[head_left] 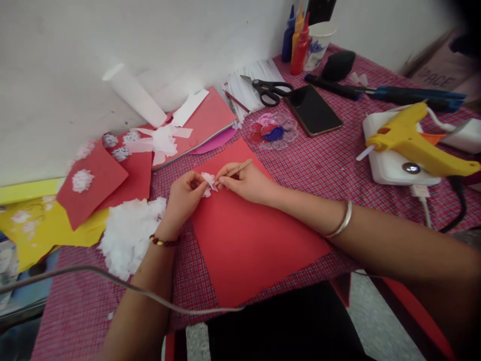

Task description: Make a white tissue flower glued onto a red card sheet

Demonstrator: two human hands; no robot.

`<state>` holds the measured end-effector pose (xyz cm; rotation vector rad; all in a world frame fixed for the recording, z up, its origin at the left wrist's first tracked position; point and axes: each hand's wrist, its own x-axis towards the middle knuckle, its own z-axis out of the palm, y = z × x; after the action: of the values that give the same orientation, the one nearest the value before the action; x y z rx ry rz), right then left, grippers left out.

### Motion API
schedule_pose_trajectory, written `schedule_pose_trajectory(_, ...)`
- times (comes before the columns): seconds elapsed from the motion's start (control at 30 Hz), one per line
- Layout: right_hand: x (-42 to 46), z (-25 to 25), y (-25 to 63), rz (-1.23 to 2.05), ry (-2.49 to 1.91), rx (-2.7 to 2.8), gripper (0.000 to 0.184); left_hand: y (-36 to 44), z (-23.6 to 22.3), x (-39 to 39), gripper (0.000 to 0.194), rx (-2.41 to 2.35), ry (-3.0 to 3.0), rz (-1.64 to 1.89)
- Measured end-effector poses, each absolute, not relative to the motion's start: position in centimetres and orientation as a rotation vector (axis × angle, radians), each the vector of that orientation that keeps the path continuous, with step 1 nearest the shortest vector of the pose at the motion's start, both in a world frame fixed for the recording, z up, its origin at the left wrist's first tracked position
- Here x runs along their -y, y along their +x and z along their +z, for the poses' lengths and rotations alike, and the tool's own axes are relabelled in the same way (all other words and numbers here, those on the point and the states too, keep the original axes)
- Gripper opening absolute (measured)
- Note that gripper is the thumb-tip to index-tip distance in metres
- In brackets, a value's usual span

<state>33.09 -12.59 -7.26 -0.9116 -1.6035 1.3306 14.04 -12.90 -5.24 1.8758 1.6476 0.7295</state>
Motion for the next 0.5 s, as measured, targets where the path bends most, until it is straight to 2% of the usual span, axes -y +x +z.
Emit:
schedule_pose_trajectory(0.17,12.65,-7.34,33.19,1.298,-0.918,1.619,0.014,13.79,-5.56,12.79,0.012,-1.609,1.889,0.746)
schedule_pose_trajectory(0.5,13.02,-7.53,32.47,1.307,-0.965,1.634,0.015,13.12,-5.17,12.73,0.013,-1.581,1.922,0.666)
